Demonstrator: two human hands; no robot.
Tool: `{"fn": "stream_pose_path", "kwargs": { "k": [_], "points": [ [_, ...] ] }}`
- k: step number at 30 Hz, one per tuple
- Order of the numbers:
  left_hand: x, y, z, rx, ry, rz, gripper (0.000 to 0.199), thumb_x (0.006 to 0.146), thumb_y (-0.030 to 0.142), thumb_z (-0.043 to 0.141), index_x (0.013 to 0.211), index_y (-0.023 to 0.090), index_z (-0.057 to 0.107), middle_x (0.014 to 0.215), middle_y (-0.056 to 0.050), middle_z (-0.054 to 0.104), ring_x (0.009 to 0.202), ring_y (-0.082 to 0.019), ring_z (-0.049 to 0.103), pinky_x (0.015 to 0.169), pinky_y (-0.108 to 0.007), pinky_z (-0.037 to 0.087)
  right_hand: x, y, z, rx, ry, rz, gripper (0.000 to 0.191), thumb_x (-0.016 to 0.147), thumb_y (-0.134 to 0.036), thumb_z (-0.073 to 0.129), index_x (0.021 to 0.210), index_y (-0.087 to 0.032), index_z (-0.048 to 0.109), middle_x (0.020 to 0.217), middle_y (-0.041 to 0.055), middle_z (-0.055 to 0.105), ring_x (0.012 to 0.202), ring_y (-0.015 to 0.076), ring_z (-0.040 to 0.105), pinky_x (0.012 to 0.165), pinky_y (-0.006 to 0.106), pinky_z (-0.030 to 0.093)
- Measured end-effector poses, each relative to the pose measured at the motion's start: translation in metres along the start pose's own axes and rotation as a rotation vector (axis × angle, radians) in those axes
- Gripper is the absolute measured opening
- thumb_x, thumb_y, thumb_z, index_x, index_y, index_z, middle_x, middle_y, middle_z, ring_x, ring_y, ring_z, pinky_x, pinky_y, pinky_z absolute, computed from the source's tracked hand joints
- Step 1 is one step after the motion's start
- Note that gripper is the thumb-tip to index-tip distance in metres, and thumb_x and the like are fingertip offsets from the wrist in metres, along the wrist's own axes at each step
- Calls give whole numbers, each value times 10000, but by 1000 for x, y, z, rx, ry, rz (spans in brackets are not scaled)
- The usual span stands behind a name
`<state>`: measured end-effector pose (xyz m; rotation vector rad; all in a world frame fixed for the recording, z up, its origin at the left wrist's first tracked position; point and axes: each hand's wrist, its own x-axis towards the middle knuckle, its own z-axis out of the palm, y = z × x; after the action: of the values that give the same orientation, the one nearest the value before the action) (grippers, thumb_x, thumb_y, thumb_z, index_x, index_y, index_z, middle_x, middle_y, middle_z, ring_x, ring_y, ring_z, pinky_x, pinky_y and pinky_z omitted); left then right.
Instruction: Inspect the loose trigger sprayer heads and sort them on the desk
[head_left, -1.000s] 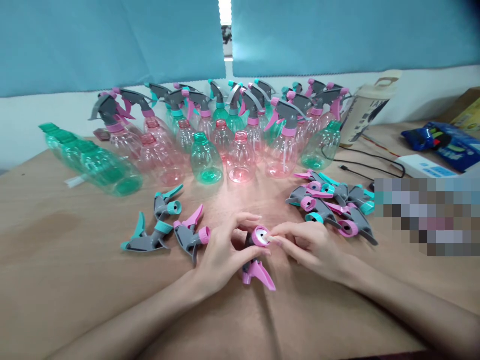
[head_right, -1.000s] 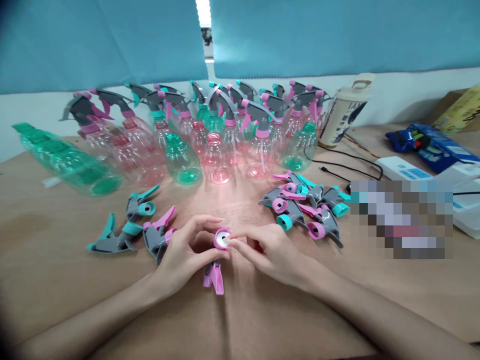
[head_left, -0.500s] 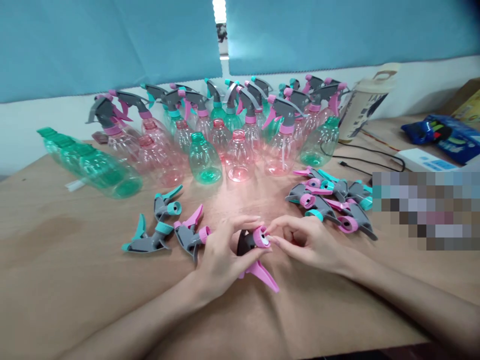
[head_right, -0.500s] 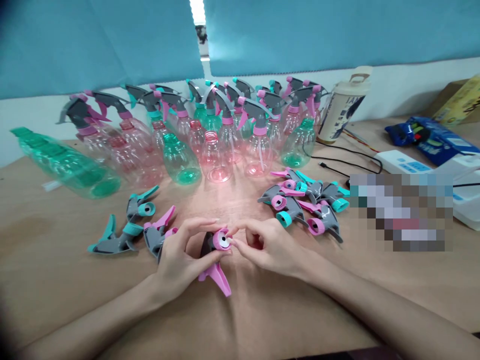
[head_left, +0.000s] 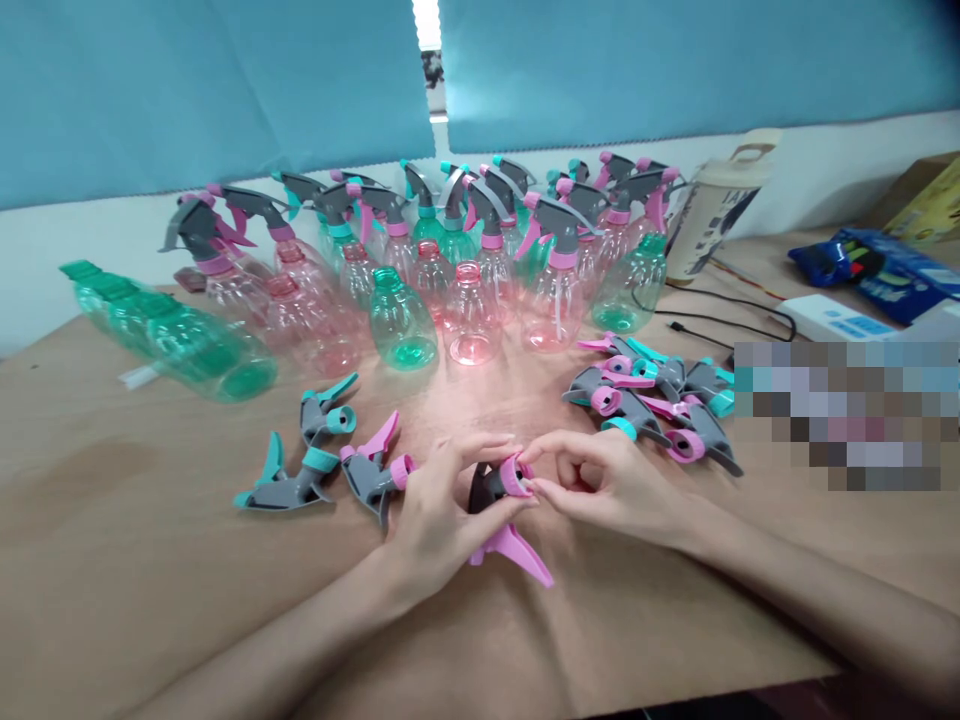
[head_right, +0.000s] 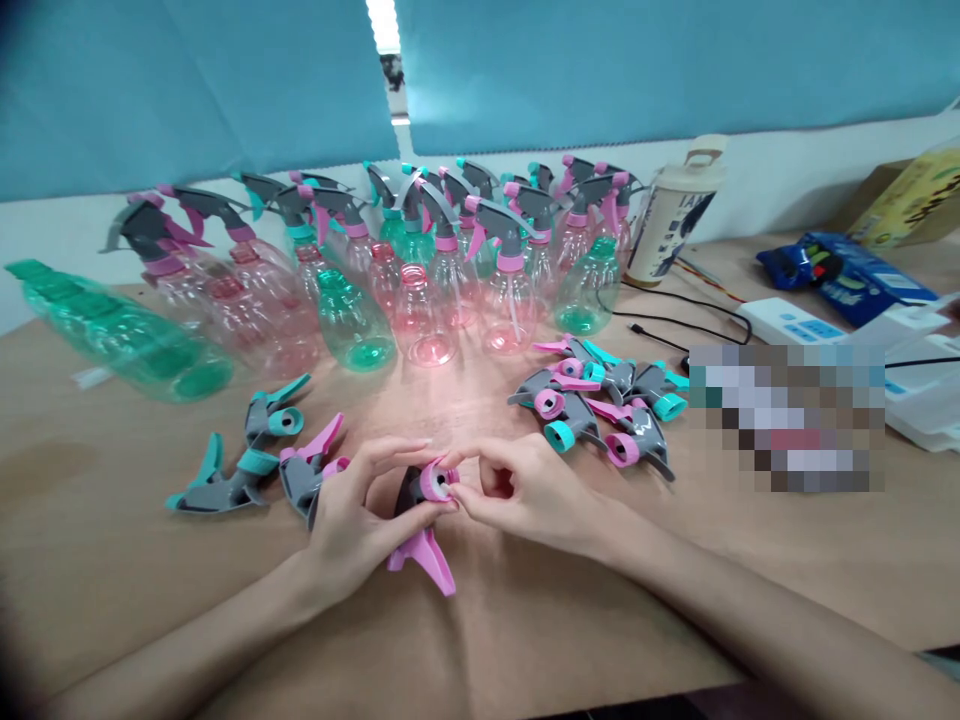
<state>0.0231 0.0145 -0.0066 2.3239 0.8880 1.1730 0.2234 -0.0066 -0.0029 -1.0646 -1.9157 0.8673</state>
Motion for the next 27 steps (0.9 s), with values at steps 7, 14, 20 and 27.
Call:
{"fn": "stream_pose_path", "kwargs": {
  "k": [7,14,20,27],
  "points": [
    [2,2,0,-20,-26,3,397,713,182,752,1058,217,560,987,-21,676,901,-172,668,817,-274,520,0,-1,3,4,22,-8,132,810,-191,601,929,-153,645,507,-83,420,434,50,380,414,174,277],
    [0,-1,0,-44,-57,-31,376,743,213,733,1080,226,565,1033,-40,676,926,-197,669,867,-322,513,0,-2,-8,-226,-25,-84,175,831,-236,605,985,-176,661,529,-71,490,449,52,405,458,182,294],
    [-1,-4,3,-123,-148,-55,434,758,220,723,1143,235,524,1061,-50,668,964,-214,666,890,-353,515,2,-4,-23,-352,-151,-66,160,849,-285,600,967,-220,686,545,-59,539,483,63,455,492,185,314],
    [1,-3,5,-196,-186,-113,450,728,174,745,1122,249,540,1051,-10,670,950,-180,665,853,-284,527,4,-4,-22,-318,-166,-89,134,862,-278,594,926,-217,695,725,-13,684,628,97,588,578,204,381]
  ]
}}
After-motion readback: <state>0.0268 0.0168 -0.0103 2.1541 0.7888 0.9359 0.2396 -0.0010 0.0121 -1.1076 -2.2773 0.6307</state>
